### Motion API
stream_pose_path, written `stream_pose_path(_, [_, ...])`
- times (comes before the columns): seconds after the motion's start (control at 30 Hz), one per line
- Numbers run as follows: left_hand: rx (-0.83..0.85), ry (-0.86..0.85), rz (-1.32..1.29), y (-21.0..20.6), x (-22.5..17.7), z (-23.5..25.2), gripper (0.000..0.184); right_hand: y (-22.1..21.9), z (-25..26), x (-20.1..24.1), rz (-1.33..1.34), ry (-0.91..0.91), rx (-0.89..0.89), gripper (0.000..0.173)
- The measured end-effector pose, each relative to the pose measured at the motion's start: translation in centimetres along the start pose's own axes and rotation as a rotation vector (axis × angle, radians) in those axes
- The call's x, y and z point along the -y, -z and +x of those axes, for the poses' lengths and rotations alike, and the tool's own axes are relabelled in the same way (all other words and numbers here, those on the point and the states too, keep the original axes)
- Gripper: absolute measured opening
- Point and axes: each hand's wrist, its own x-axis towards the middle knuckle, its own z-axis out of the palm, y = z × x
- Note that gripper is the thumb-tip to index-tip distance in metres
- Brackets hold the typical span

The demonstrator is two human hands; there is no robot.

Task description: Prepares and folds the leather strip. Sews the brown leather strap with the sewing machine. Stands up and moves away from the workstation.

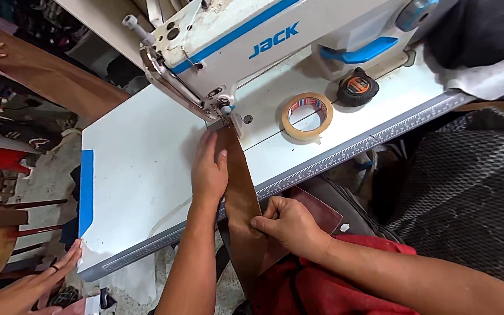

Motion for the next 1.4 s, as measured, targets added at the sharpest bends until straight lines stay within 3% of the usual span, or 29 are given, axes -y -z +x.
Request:
stream_pose_path(0.1, [-0.090,0.189,0.040,1.5,-2.5,-1.6,0.041,0.1,0.1,-0.3,0.001,0.002,0.000,0.034])
stream_pose_path(0.2, [-0.069,0.144,0.119,2.1,-5.2,-3.5,0.037,-0.4,0.0,0.3,-0.041,0.097,-0.003,0.033])
stream_pose_path(0.3, [0.059,0.111,0.164,2.1,-7.0,-3.9,0.042,-1.2,0.2,1.0,-0.122,0.199,0.006,0.033])
stream_pose_path(0.37, [0.128,0.171,0.158,2.0,-6.7,-3.3,0.040,-1.7,0.4,1.1,-0.150,0.252,0.009,0.034])
stream_pose_path(0.5, [0.104,0.266,-0.023,2.1,-4.8,-2.5,0.014,-1.3,0.7,0.3,-0.098,0.278,0.048,0.040])
stream_pose_path(0.67, [0.124,0.322,-0.144,2.4,-4.0,-2.6,0.019,-0.4,1.2,-1.3,0.072,0.227,0.030,0.042])
stream_pose_path(0.8, [0.118,0.218,0.012,1.6,-5.1,-3.3,0.036,-0.1,1.9,-0.8,0.014,0.104,0.052,0.031])
stream_pose_path(0.9, [0.115,0.159,0.144,1.2,-5.8,-3.5,0.051,-0.3,2.0,-0.2,-0.030,0.118,0.033,0.028])
stream_pose_path(1.03, [0.143,0.223,0.128,1.5,-6.1,-2.9,0.028,-0.3,2.0,0.6,-0.080,0.206,0.056,0.036])
stream_pose_path(1.13, [0.136,0.349,-0.050,2.7,-5.3,-2.2,0.025,0.3,2.0,1.1,-0.110,0.235,0.066,0.038])
stream_pose_path(1.2, [0.094,0.334,-0.045,3.0,-5.0,-2.2,0.029,0.5,2.1,1.4,-0.272,0.406,-0.083,0.027])
stream_pose_path(1.27, [0.057,0.269,0.061,2.8,-4.9,-2.3,0.033,0.5,3.6,1.3,-0.539,0.701,-0.292,0.020])
stream_pose_path(1.4, [0.036,0.055,0.264,1.8,-4.6,-2.6,0.035,0.7,6.9,1.6,-0.938,0.935,-0.315,0.029])
